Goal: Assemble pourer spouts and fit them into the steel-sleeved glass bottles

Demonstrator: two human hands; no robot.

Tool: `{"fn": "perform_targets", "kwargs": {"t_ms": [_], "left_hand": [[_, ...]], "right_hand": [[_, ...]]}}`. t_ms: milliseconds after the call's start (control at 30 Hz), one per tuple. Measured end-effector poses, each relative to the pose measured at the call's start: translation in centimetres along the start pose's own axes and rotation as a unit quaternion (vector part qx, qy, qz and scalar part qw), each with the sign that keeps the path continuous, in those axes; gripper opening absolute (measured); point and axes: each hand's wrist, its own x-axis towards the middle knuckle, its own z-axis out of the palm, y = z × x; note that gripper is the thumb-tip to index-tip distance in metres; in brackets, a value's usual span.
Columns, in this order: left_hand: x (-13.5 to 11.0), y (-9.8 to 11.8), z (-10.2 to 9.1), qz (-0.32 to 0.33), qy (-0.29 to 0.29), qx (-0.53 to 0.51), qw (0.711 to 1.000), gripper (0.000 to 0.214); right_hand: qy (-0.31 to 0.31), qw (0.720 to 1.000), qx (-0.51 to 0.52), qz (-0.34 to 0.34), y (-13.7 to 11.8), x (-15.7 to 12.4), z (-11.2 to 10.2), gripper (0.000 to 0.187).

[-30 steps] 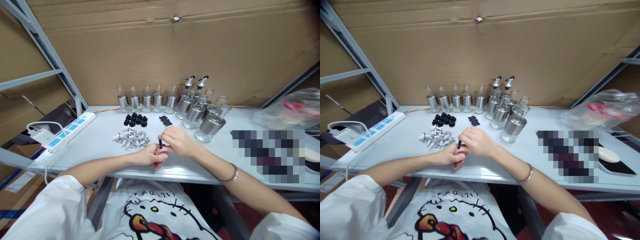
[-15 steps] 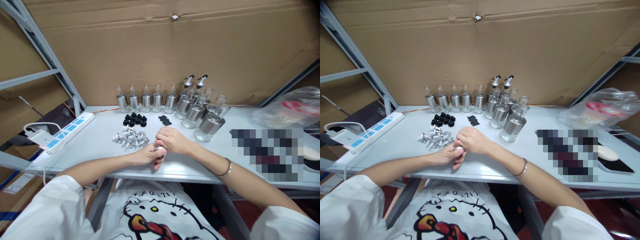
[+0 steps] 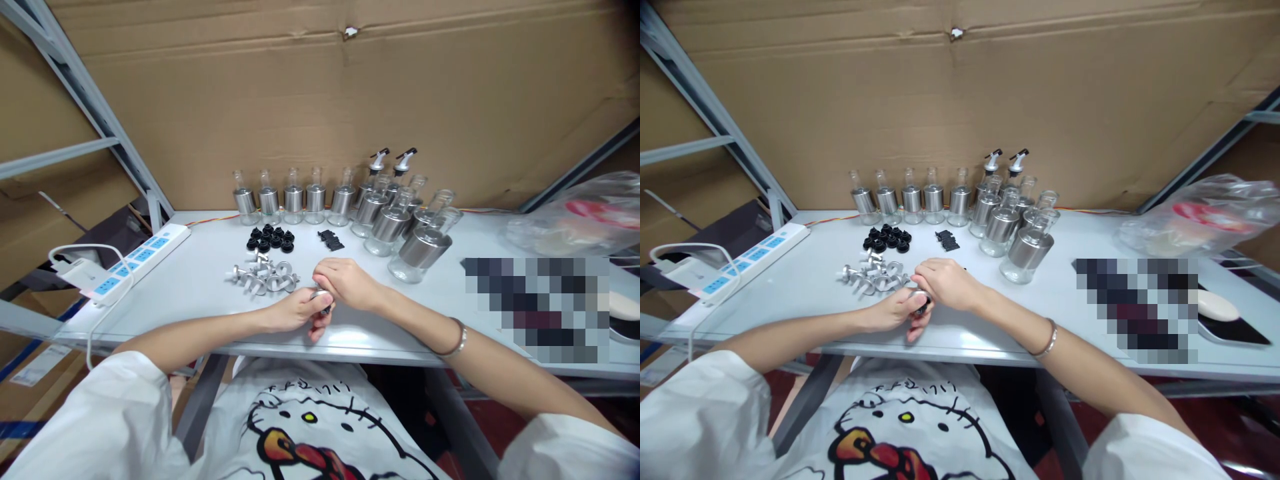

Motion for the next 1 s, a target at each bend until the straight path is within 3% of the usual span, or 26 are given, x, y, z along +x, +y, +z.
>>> {"fn": "perform_targets", "kwargs": {"t_ms": [133,267,400,500,633,1000], "left_hand": [[-0.3,0.1,0.1,0.004,-0.019,0.073,0.997,0.044],[-0.3,-0.1,0.2,0.011,-0.013,0.074,0.997,0.036],[-0.1,-0.1,0.4,0.026,0.063,-0.004,0.998,0.040],[-0.1,0.2,0.4,0.026,0.134,-0.028,0.990,0.041],[-0.2,0.5,0.3,0.005,0.144,0.003,0.989,0.039],[0.0,0.3,0.3,0.062,0.145,-0.013,0.987,0.038]], "right_hand": [[0.098,0.986,0.063,0.115,0.3,0.0,-1.3,0.057],[0.174,0.957,0.106,0.205,2.0,0.1,-3.0,0.047],[0.110,0.923,0.185,0.319,5.0,0.0,-3.4,0.024],[0.020,0.921,0.085,0.381,6.9,-0.5,-2.9,0.007],[-0.062,0.924,-0.020,0.376,8.1,-1.2,-2.1,0.010],[-0.070,0.931,-0.107,0.342,7.7,-1.4,-1.9,0.029]]}}
